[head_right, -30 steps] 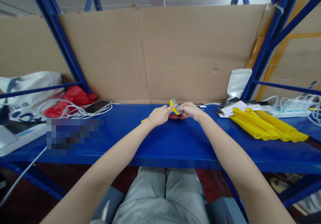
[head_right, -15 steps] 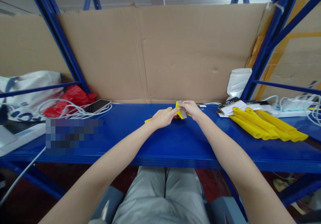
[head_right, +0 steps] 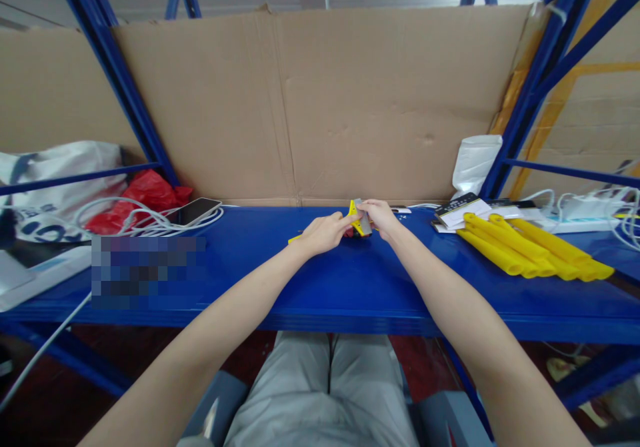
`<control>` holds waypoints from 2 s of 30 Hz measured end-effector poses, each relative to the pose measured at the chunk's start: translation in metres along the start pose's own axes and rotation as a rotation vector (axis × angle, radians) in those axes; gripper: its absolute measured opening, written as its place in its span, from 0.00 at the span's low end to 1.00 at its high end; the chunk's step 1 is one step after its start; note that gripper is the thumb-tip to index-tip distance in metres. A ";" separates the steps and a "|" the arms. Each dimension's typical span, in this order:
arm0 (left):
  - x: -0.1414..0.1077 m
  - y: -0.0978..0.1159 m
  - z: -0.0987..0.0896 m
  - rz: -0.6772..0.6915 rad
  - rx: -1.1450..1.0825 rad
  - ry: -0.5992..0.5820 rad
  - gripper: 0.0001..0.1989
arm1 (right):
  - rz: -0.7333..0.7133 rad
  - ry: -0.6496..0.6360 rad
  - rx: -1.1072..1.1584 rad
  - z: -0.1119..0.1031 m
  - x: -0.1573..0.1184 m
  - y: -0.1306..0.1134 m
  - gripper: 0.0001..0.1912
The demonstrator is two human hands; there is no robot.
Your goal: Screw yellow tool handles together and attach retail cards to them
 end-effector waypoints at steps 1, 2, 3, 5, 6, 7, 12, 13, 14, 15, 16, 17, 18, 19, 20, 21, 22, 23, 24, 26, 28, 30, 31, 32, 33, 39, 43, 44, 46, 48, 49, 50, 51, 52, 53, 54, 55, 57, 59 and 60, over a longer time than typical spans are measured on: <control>0.000 0.000 0.000 0.002 -0.006 0.000 0.23 | 0.011 -0.017 0.000 0.000 0.000 0.000 0.04; 0.000 0.000 0.000 0.003 -0.012 -0.001 0.24 | 0.015 -0.036 -0.010 0.000 0.001 0.000 0.03; 0.001 -0.001 0.000 0.003 -0.019 -0.003 0.24 | 0.011 -0.050 -0.039 -0.002 0.002 0.000 0.04; 0.001 -0.003 0.001 -0.006 -0.035 -0.011 0.24 | -0.020 -0.028 -0.197 -0.010 0.004 -0.001 0.08; 0.002 -0.005 0.001 -0.016 -0.045 -0.015 0.23 | -0.047 0.008 -0.337 -0.017 0.006 -0.003 0.10; 0.002 -0.007 0.002 -0.029 -0.057 -0.017 0.23 | -0.071 0.062 -0.514 -0.024 0.008 -0.005 0.11; 0.001 -0.021 0.003 -0.112 -0.120 -0.020 0.22 | -0.002 0.063 -1.234 -0.043 0.021 0.010 0.12; 0.001 -0.023 0.003 -0.121 -0.127 -0.019 0.22 | 0.029 0.020 -1.304 -0.044 0.023 0.016 0.14; 0.001 -0.024 0.003 -0.126 -0.130 -0.017 0.22 | 0.049 -0.015 -1.364 -0.043 0.024 0.020 0.16; 0.000 -0.024 0.002 -0.127 -0.132 -0.015 0.22 | 0.061 -0.039 -1.415 -0.042 0.024 0.022 0.18; 0.000 -0.024 0.002 -0.126 -0.133 -0.013 0.22 | 0.073 -0.056 -1.456 -0.040 0.024 0.024 0.19; 0.001 -0.023 0.002 -0.124 -0.133 -0.012 0.22 | 0.085 -0.067 -1.484 -0.038 0.024 0.025 0.19; 0.001 -0.023 0.002 -0.122 -0.134 -0.010 0.22 | 0.100 -0.074 -1.499 -0.036 0.023 0.025 0.19; 0.001 -0.022 0.002 -0.119 -0.134 -0.008 0.22 | 0.115 -0.080 -1.506 -0.034 0.022 0.025 0.19; 0.001 -0.021 0.002 -0.114 -0.136 -0.004 0.22 | 0.128 -0.083 -1.509 -0.033 0.021 0.025 0.19; 0.001 -0.021 0.002 -0.109 -0.138 0.001 0.22 | 0.137 -0.086 -1.511 -0.032 0.021 0.025 0.18; 0.001 -0.020 0.003 -0.103 -0.143 0.008 0.22 | 0.142 -0.089 -1.516 -0.031 0.021 0.025 0.18; 0.002 -0.020 0.003 -0.098 -0.152 0.014 0.22 | 0.142 -0.095 -1.526 -0.030 0.021 0.024 0.18; 0.002 -0.020 0.003 -0.094 -0.163 0.020 0.22 | 0.137 -0.102 -1.541 -0.030 0.021 0.024 0.18; 0.002 -0.021 0.004 -0.090 -0.187 0.030 0.21 | 0.117 -0.120 -1.584 -0.028 0.021 0.024 0.19; 0.003 -0.022 0.005 -0.089 -0.206 0.036 0.21 | 0.099 -0.132 -1.617 -0.027 0.022 0.023 0.19; 0.004 -0.023 0.005 -0.089 -0.215 0.041 0.21 | 0.094 -0.133 -1.630 -0.026 0.022 0.023 0.19; 0.004 -0.023 0.006 -0.087 -0.217 0.044 0.21 | 0.099 -0.127 -1.630 -0.026 0.022 0.023 0.18; 0.004 -0.023 0.006 -0.085 -0.218 0.047 0.21 | 0.109 -0.114 -1.622 -0.027 0.022 0.024 0.18; 0.004 -0.023 0.006 -0.084 -0.219 0.050 0.21 | 0.120 -0.095 -1.608 -0.029 0.022 0.024 0.18; 0.004 -0.023 0.006 -0.075 -0.229 0.050 0.21 | 0.086 0.089 -1.354 -0.049 0.024 0.019 0.13; 0.003 -0.022 0.006 -0.073 -0.221 0.044 0.22 | 0.005 0.287 -1.088 -0.067 0.016 0.003 0.08; 0.003 -0.022 0.006 -0.071 -0.220 0.041 0.22 | -0.020 0.324 -1.012 -0.069 0.013 -0.001 0.07; 0.003 -0.022 0.007 -0.069 -0.220 0.034 0.22 | -0.065 0.377 -0.819 -0.072 0.007 -0.008 0.07; 0.004 -0.022 0.007 -0.070 -0.221 0.029 0.22 | -0.089 0.384 -0.577 -0.071 0.003 -0.011 0.09; 0.004 -0.022 0.007 -0.070 -0.220 0.027 0.22 | -0.094 0.373 -0.449 -0.069 0.001 -0.011 0.09; 0.004 -0.022 0.008 -0.069 -0.218 0.027 0.22 | -0.097 0.356 -0.327 -0.066 0.000 -0.011 0.09; 0.004 -0.022 0.008 -0.068 -0.217 0.027 0.22 | -0.100 0.336 -0.218 -0.063 -0.001 -0.012 0.09; 0.004 -0.022 0.008 -0.066 -0.218 0.028 0.21 | -0.101 0.311 -0.125 -0.060 -0.002 -0.013 0.09; 0.004 -0.022 0.008 -0.064 -0.221 0.029 0.21 | -0.102 0.282 -0.044 -0.056 -0.003 -0.014 0.09; 0.004 -0.022 0.008 -0.061 -0.225 0.029 0.21 | -0.102 0.246 0.024 -0.053 -0.004 -0.015 0.09; 0.004 -0.021 0.008 -0.059 -0.232 0.029 0.21 | -0.098 0.202 0.079 -0.049 -0.004 -0.016 0.08; 0.003 -0.021 0.007 -0.058 -0.246 0.024 0.21 | -0.086 0.103 0.150 -0.041 -0.004 -0.019 0.07; 0.002 -0.020 0.006 -0.063 -0.261 0.014 0.20 | -0.074 0.020 0.146 -0.033 -0.005 -0.021 0.06; 0.002 -0.020 0.006 -0.066 -0.270 0.009 0.19 | -0.069 -0.007 0.118 -0.030 -0.005 -0.022 0.05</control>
Point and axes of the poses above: each hand's wrist, its own x-axis towards the middle knuckle, its own z-axis out of the palm, y = z × x, the point moved 6 cm from there along x, towards the middle knuckle, and after that the axes turned 13 degrees about -y, right-handed, at the moved point
